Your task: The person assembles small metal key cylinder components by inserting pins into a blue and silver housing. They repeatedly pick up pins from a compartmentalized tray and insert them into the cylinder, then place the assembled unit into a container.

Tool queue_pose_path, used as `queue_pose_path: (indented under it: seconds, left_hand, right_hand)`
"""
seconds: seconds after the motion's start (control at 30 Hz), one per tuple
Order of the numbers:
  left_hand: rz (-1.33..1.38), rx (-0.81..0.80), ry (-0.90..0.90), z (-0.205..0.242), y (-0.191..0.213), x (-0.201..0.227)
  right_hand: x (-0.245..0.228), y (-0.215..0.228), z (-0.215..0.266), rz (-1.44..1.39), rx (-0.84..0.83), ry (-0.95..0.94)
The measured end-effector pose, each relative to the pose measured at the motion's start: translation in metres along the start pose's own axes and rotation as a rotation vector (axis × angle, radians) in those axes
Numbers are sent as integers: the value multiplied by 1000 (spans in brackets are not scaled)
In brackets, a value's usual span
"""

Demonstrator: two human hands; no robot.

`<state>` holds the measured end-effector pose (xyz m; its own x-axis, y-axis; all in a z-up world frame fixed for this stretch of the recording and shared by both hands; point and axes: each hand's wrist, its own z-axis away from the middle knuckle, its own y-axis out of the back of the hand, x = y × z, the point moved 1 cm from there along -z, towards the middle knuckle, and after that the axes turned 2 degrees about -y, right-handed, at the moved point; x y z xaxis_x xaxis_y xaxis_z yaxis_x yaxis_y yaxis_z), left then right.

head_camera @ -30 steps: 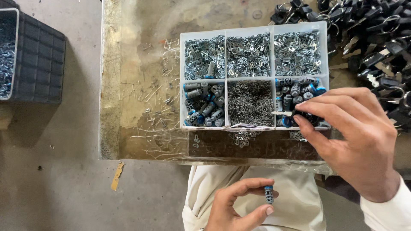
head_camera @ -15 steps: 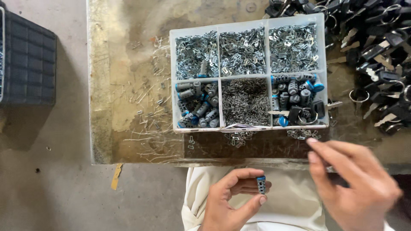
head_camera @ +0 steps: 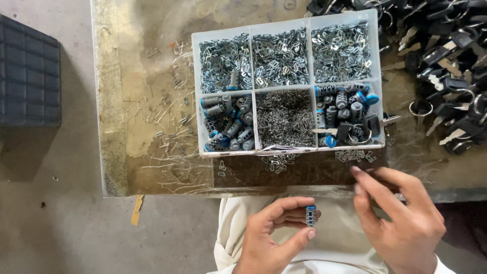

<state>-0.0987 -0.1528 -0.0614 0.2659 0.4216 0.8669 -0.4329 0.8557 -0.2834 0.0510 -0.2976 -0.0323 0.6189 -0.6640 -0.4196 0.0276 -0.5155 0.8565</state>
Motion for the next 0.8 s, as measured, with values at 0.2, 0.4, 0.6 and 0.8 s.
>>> queue_pose_path:
  seconds: [0.2,0.4,0.6,0.8]
  left_hand:
    - [6,-5,-9,-1,1,-1]
    - [20,7,-25,-3,0,-3]
    - [53,33,-28,-4,-3,2]
    - [55,53,-72,-5,-4,12]
  right_hand:
    - [1,1,0,39,-70,116]
    - [3,6,-5,-41,-122,148]
    - [0,3,7,-369,-44,-59]
    - [-16,-12,29,-473,-199,-187]
